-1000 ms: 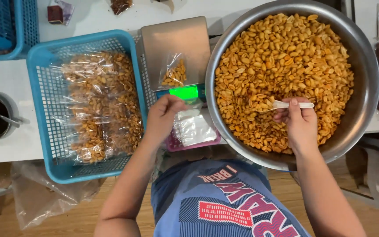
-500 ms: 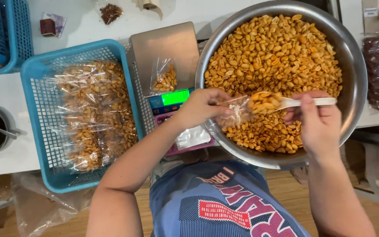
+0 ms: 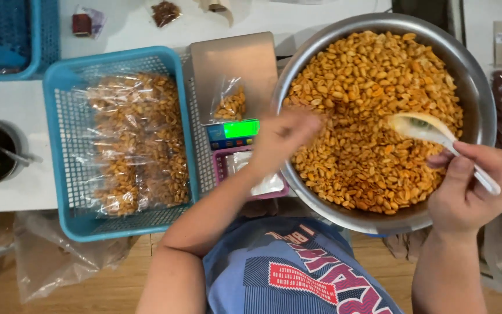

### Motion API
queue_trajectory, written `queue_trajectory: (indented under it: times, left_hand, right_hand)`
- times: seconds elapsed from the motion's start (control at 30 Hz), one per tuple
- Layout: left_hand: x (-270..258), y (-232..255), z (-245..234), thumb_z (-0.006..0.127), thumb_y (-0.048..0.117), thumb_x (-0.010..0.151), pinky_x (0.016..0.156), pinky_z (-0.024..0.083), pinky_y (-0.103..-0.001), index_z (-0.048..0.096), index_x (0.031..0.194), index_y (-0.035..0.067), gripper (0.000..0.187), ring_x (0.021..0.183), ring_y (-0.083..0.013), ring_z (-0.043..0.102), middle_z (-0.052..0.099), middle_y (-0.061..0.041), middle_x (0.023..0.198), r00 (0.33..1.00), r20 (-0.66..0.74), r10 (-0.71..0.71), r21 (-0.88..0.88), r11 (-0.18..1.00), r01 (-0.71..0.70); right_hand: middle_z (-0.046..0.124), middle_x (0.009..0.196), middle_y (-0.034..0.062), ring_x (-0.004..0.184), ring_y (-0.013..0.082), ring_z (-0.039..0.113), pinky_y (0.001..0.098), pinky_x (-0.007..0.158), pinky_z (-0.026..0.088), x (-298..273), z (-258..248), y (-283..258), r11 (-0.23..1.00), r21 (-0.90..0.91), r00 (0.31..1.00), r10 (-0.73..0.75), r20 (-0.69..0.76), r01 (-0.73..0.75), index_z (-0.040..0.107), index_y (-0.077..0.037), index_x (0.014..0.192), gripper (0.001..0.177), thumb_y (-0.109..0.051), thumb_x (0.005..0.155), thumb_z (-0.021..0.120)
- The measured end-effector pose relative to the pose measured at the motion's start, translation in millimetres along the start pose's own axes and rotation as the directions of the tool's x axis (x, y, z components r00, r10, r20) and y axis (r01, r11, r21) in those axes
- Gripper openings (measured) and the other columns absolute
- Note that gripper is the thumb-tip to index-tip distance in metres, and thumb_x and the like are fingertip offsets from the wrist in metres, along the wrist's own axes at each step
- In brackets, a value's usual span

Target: Scooping nuts from a large bowl into small plastic bags, weighing them on a scale, and placing them into a storage basket.

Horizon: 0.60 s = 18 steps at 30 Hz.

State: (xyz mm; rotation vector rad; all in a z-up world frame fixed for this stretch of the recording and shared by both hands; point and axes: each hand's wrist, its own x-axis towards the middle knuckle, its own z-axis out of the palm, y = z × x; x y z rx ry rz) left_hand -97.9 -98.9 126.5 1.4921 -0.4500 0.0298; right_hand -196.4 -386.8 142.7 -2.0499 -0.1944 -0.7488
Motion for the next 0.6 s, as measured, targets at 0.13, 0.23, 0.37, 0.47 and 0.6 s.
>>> queue_trajectory:
  times: [0.13,0.23,0.37,0.47,0.6]
  left_hand:
    - [19.5,-51.9,-74.4,0.083,0.020,0.082,0.088,0.064,-0.028,0.050,0.138,0.008,0.067,0.089,-0.0131,0.071,0.061,-0.006,0.122,0.798,-0.569,-0.198,0.237,0.890,0.390]
    - [21.8,-109.2,-127.0,0.050,0.024,0.095,0.082,0.051,-0.056,0.078,0.089,0.007,0.033,0.122,-0.0326,0.055,0.071,-0.017,0.094,0.875,-0.379,-0.302,0.686,0.543,0.485]
    - [23.6,-105.0,-141.7,0.076,0.028,0.076,0.080,0.051,-0.039,0.080,0.094,0.020,0.021,0.086,-0.0236,0.064,0.064,-0.004,0.100,0.880,-0.474,-0.033,0.628,0.688,0.363]
    - [23.0,-92.5,-149.5,0.075,0.005,0.082,0.073,0.058,-0.032,0.080,0.101,0.015,0.023,0.075,-0.0230,0.070,0.060,-0.004,0.100,0.871,-0.388,0.301,0.697,0.714,0.064]
    - [15.8,-42.9,-128.3,0.074,-0.017,0.097,0.105,0.061,-0.037,0.032,0.162,0.029,0.090,0.111,-0.0241,0.073,0.055,-0.011,0.143,0.858,-0.440,0.266,0.325,0.938,-0.124]
  right_hand:
    - [0.063,0.108,0.0328,0.086,0.0321,0.069,0.0369,0.079,0.061,-16.6,8.8,16.5,0.974,0.077,0.973,0.202,0.114,-0.211,0.055,0.017,0.127,0.010,0.011,0.121,0.050]
    - [0.070,0.092,0.0200,0.080,0.0261,0.072,0.0325,0.070,0.060,-25.8,27.4,9.3,0.906,-0.202,0.874,0.416,0.251,-0.373,0.066,0.011,0.122,0.016,-0.001,0.115,0.058]
    - [0.072,0.084,0.0223,0.076,0.0344,0.070,0.0412,0.060,0.056,-42.1,65.2,12.9,0.875,-0.329,0.855,0.447,0.263,-0.356,0.072,0.004,0.114,0.017,-0.011,0.107,0.066]
    - [0.070,0.080,0.0282,0.075,0.0423,0.071,0.0475,0.060,0.058,-53.0,81.0,14.9,0.903,-0.196,0.882,0.420,0.215,-0.382,0.071,0.006,0.108,0.015,-0.008,0.108,0.065]
    - [0.070,0.075,0.0249,0.069,0.0323,0.072,0.0431,0.062,0.060,-54.3,86.2,22.7,0.888,-0.096,0.870,0.460,0.180,-0.450,0.069,0.007,0.107,0.017,-0.007,0.111,0.061]
